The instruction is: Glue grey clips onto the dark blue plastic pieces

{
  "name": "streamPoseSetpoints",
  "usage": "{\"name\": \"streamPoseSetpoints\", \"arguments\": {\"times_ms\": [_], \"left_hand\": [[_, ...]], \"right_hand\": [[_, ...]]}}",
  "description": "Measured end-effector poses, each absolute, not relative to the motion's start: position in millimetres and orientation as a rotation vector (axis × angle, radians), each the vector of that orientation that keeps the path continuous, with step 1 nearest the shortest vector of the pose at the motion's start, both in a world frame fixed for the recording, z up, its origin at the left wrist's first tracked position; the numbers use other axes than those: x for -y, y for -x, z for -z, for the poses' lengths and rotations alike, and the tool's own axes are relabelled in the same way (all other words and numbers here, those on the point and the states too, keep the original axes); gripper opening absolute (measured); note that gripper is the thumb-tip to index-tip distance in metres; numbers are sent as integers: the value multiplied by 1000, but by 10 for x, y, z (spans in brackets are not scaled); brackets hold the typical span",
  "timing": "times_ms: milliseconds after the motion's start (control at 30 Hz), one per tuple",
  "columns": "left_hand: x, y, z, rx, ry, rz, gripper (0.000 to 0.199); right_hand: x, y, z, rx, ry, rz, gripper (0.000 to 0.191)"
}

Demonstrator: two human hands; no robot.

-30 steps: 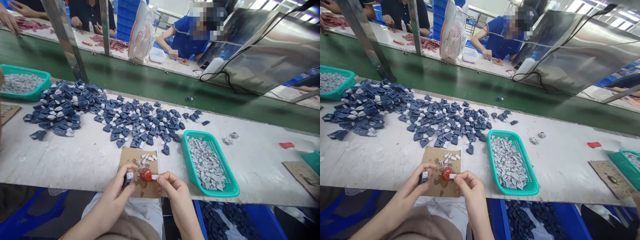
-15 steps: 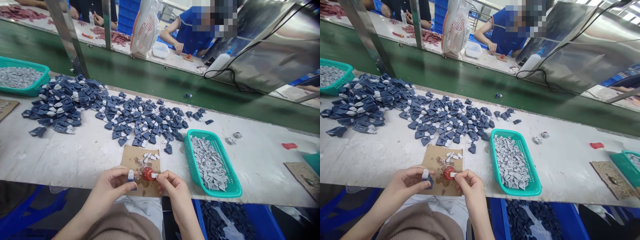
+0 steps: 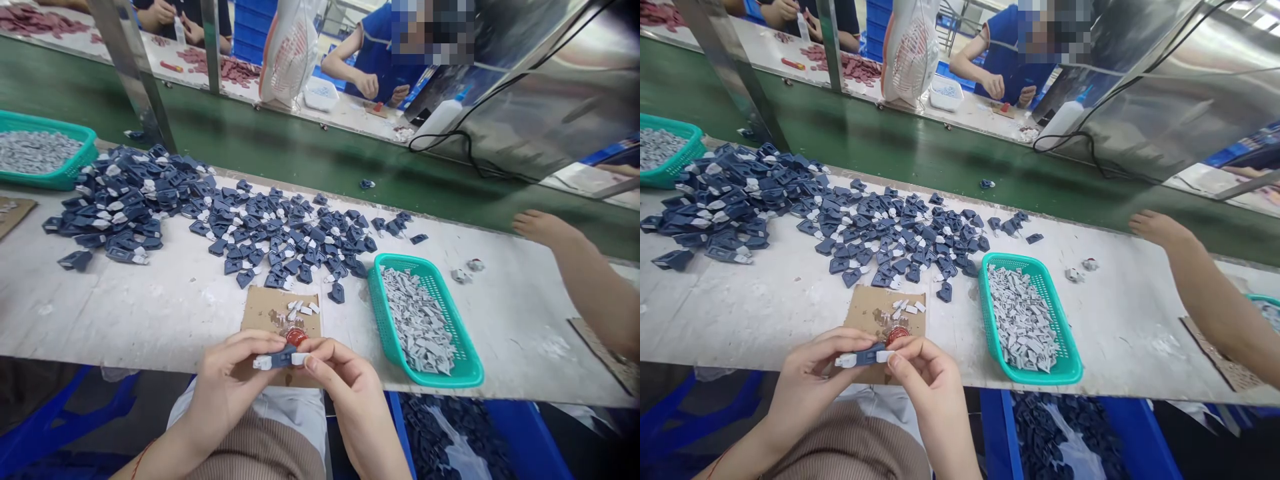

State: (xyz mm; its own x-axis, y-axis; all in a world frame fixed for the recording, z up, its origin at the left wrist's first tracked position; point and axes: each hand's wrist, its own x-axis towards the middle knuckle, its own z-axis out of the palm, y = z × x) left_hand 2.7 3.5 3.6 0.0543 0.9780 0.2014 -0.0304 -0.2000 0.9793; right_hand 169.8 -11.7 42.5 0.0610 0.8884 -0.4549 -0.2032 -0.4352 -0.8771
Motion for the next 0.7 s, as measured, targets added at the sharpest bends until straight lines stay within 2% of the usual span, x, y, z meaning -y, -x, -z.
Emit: {"name": "streamPoseSetpoints", "arguments": {"times_ms": [467,700], "left_hand": [[65,21,9,-1103,-1545,-1314,23],[106,47,34,-1108,-1641,-1328,34]], "right_hand": [[143,-1583,-460,807,1475,-1479,24],[148,-1549,-427,767,1496,-1453,26]]}}
